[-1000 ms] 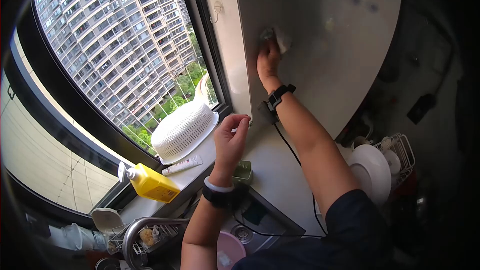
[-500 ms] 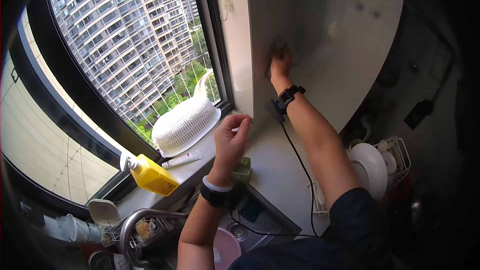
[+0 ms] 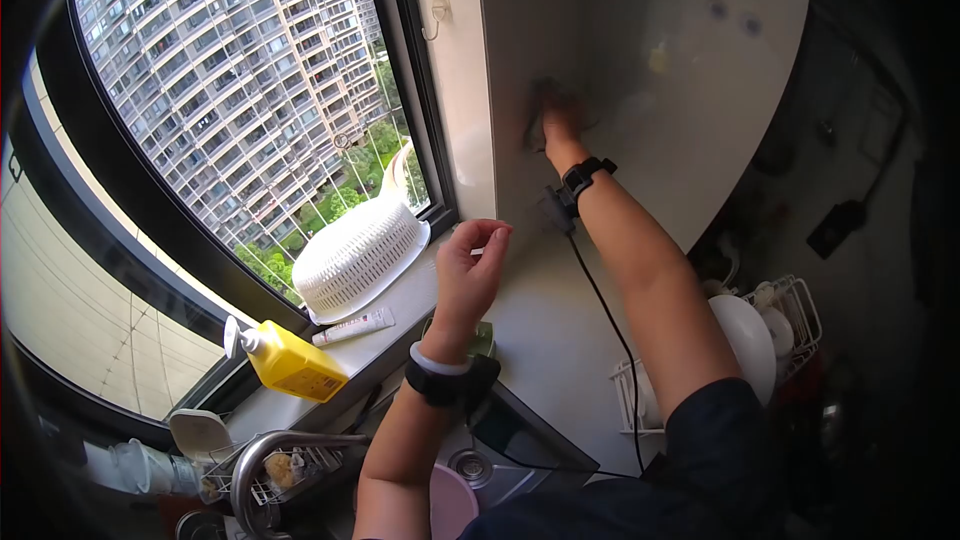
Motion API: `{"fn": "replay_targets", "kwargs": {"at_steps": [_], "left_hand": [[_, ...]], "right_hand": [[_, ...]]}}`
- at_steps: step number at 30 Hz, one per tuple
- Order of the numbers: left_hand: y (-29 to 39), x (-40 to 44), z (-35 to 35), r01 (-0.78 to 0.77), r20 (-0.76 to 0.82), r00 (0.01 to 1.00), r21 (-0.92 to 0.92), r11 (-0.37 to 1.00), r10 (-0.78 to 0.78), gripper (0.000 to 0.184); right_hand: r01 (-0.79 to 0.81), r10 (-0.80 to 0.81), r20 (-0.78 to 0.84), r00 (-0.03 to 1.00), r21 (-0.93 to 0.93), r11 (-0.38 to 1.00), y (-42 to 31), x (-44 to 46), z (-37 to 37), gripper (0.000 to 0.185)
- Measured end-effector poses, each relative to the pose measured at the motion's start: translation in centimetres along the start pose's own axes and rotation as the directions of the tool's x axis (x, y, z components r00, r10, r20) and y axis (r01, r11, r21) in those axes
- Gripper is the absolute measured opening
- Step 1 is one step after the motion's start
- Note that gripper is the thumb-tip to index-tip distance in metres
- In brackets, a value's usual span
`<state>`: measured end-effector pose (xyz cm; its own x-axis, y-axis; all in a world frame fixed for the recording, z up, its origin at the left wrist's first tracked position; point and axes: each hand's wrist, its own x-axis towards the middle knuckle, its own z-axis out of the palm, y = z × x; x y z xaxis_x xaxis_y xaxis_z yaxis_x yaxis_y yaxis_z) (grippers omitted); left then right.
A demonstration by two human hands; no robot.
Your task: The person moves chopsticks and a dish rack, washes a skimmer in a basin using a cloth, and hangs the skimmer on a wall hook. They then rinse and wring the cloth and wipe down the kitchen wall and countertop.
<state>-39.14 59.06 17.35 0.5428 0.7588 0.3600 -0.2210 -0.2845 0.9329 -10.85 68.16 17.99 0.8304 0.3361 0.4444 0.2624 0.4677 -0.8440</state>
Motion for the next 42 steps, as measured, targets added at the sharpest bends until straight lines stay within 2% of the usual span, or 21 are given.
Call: {"fn": "replay_targets", "kwargs": {"at_steps": [1,3,5,6,7,8,10,12,15,16,17,18,20,21,24,28,35,37,41,42], "left_hand": [[-0.1,-0.2,-0.1,-0.003,0.003,1.000,0.000,1.000,0.003,0.011],[-0.3,-0.6,-0.5,-0.015,0.005,1.000,-0.004,1.000,0.015,0.011],[-0.2,-1.1,-0.7,-0.005,-0.005,1.000,0.060,0.998,0.005,0.011],[0.0,-1.1,-0.7,-0.021,-0.008,1.000,0.053,0.998,0.022,0.011],[0.0,-1.2,-0.8,-0.003,-0.017,1.000,0.041,0.999,0.004,0.011],[0.1,-1.1,-0.9,0.017,-0.025,1.000,0.030,0.999,-0.016,0.011],[0.1,-0.6,-1.0,-0.010,-0.030,0.999,0.021,1.000,0.011,0.011],[0.3,-0.6,-0.7,-0.018,-0.029,0.999,0.014,1.000,0.019,0.011],[0.9,-0.2,-0.6,0.013,-0.018,1.000,0.018,1.000,-0.012,0.011],[1.0,-0.1,-0.6,-0.021,-0.010,1.000,0.022,1.000,0.021,0.012],[0.9,-0.1,-0.6,-0.055,-0.001,0.998,0.023,0.998,0.055,0.012],[0.6,-0.1,-0.6,-0.050,0.001,0.999,0.024,0.998,0.050,0.012],[-0.1,0.2,-0.7,-0.033,-0.016,0.999,-0.009,0.999,0.032,0.013],[-0.4,0.2,-0.7,-0.033,-0.017,0.999,-0.011,0.999,0.033,0.013],[-1.2,0.1,-0.8,-0.004,-0.023,1.000,-0.016,1.000,0.004,0.013],[-2.0,-0.3,0.0,0.023,-0.007,1.000,-0.090,0.996,-0.024,0.013],[0.2,-1.7,1.9,0.000,0.023,1.000,-0.127,0.992,0.003,0.012],[1.2,-2.6,1.5,-0.017,0.022,1.000,-0.086,0.996,0.019,0.012],[0.9,-2.9,-0.8,-0.065,-0.011,0.998,0.007,0.998,0.065,0.012],[1.7,-3.2,-1.3,-0.014,-0.027,1.000,-0.022,1.000,0.013,0.012]], "right_hand": [[-0.003,0.003,-0.001,1.000,-0.001,1.000,-0.5,0.3,-0.5,0.046],[-0.231,0.232,-0.021,0.973,0.029,0.973,-2.4,0.9,-1.1,0.045],[-0.228,0.229,-0.015,0.973,0.029,0.973,-4.7,0.4,-0.2,0.045],[-0.030,0.035,0.053,0.998,-0.093,0.995,-4.7,1.1,0.5,0.047],[0.174,-0.148,0.137,0.979,-0.201,0.964,-4.3,1.8,1.3,0.049],[0.444,-0.446,0.064,0.893,-0.293,0.847,-3.6,2.1,2.9,0.048],[0.702,-0.766,0.092,0.636,-0.483,0.524,-8.3,1.1,5.6,0.045],[0.751,-0.772,0.079,0.630,-0.313,0.581,-12.7,2.4,7.6,0.041],[0.761,-0.766,0.107,0.634,-0.263,0.593,-18.4,4.8,9.2,0.041],[0.794,-0.808,0.083,0.584,-0.266,0.546,-20.0,5.1,9.5,0.040],[0.824,-0.846,0.060,0.529,-0.273,0.496,-20.5,5.2,9.7,0.039],[0.821,-0.844,0.060,0.533,-0.276,0.500,-19.6,5.0,9.7,0.039],[0.856,-0.886,0.013,0.463,-0.265,0.443,-16.3,4.7,9.9,0.039],[0.849,-0.895,0.025,0.446,-0.330,0.413,-14.6,3.3,9.5,0.039],[0.782,-0.808,0.037,0.588,-0.281,0.557,-9.7,-2.3,8.0,0.040],[0.645,-0.636,0.150,0.757,-0.324,0.692,-3.0,-7.8,4.8,0.045],[0.565,-0.586,0.078,0.807,-0.393,0.726,0.9,-12.5,3.4,0.041],[0.533,-0.535,0.082,0.841,-0.303,0.790,-0.1,-13.0,3.6,0.038],[0.565,-0.572,0.060,0.818,-0.276,0.778,-4.5,-9.3,4.8,0.037],[0.582,-0.586,0.073,0.807,-0.268,0.768,-6.1,-7.7,5.3,0.036]]}}
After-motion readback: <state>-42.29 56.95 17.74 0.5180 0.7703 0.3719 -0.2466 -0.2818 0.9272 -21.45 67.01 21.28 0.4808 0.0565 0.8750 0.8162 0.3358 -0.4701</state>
